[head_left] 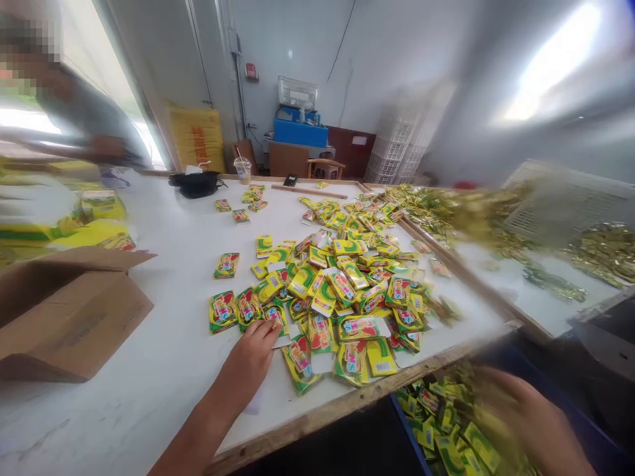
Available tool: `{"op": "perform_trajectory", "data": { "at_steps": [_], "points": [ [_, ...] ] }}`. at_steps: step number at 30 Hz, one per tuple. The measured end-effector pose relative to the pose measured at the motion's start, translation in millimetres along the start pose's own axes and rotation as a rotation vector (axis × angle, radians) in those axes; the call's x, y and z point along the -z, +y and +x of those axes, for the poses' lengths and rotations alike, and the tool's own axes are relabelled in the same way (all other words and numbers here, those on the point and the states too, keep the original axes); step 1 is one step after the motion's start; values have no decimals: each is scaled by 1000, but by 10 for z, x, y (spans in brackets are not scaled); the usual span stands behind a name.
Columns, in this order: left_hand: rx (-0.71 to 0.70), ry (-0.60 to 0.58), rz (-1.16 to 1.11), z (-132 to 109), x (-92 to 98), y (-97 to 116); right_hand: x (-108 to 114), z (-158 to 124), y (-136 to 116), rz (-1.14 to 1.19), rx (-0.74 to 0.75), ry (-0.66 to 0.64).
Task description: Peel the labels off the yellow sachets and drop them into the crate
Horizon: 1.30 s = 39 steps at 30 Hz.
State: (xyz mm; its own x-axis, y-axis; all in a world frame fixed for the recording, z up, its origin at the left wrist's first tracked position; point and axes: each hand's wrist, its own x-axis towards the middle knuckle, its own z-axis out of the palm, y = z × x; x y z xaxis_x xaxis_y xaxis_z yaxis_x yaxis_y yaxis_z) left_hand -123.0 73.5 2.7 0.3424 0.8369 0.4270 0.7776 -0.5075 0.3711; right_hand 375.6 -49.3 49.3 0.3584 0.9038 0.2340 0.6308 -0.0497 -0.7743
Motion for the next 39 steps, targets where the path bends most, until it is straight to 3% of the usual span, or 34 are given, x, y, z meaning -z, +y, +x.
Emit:
{"op": "perform_trajectory", "data": {
  "at_steps": [1,3,7,9,11,14,18,21,25,30,36,39],
  "points": [
    [-2,32,-3,5,26,-3,-35,-39,-44,-21,-61,-5],
    [19,130,10,-40,139,67,-313,-136,-333,7,-136,-97],
    [311,363,-39,-262,428,491,-1330,-366,-1252,326,86,-386],
    [457,339,-187,-393,475,728,-1833,-510,-1618,438,256,-505],
    [495,256,-351,-509,437,867,-2220,-632,-1830,502,383,-577],
    [473,242,-421,-627,294,831,-2548,-687,-1886,590,357,-644],
    [561,372,-580,-704,98,567,-2706,-603,-1752,675,217,-732],
    [630,284,-826,-745,10,450,-2796,-599,-1687,822,62,-658],
    [639,289,-891,-802,-4,413,-2902,-660,-1700,1036,-117,-559],
    [661,207,-855,-849,97,337,-2933,-713,-1708,937,-48,-500],
    [546,32,-696,-764,343,312,-2833,-716,-1748,843,93,-515],
    [678,27,-774,-711,441,375,-2734,-698,-1810,806,170,-583]
  ]
}}
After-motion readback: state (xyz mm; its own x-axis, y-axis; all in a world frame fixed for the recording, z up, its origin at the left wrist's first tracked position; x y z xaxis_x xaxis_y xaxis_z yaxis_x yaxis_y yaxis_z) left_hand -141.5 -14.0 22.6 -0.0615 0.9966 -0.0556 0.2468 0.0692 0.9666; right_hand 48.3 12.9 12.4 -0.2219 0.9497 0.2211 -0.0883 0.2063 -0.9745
